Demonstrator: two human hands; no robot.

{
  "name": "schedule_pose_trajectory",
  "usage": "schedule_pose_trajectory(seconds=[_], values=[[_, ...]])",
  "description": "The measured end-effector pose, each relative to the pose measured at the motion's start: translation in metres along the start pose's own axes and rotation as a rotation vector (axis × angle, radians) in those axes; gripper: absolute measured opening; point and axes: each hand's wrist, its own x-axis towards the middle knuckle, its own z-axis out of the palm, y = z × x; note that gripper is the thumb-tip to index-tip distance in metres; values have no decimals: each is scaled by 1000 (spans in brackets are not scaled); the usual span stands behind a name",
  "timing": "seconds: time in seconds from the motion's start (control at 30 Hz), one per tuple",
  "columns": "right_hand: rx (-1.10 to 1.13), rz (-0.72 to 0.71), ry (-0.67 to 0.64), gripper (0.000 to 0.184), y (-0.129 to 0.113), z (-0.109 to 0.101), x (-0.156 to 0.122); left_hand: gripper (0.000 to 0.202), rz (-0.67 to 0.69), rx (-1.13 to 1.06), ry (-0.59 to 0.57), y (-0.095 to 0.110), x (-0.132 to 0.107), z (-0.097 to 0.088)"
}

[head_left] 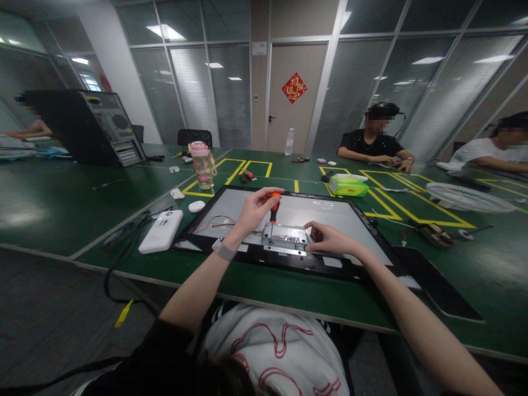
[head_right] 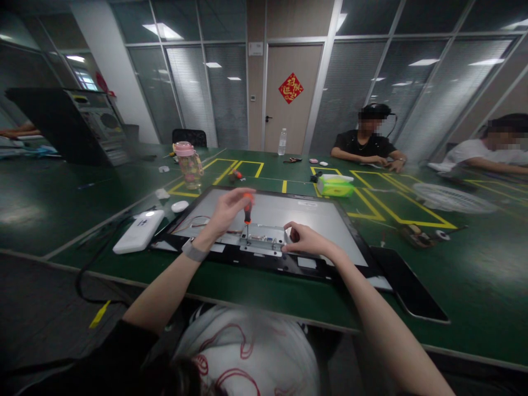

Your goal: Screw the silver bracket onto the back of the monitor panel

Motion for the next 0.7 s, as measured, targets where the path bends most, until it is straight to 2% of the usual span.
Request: schedule_pose_trajectory(seconds=[0.2, 0.7], values=[[-13, -1, -12, 56, 0, 0, -1, 29, 131, 266, 23, 0, -4, 4], [-8, 3, -18, 57, 2, 0, 1, 27, 152, 272, 6, 0, -5, 4]])
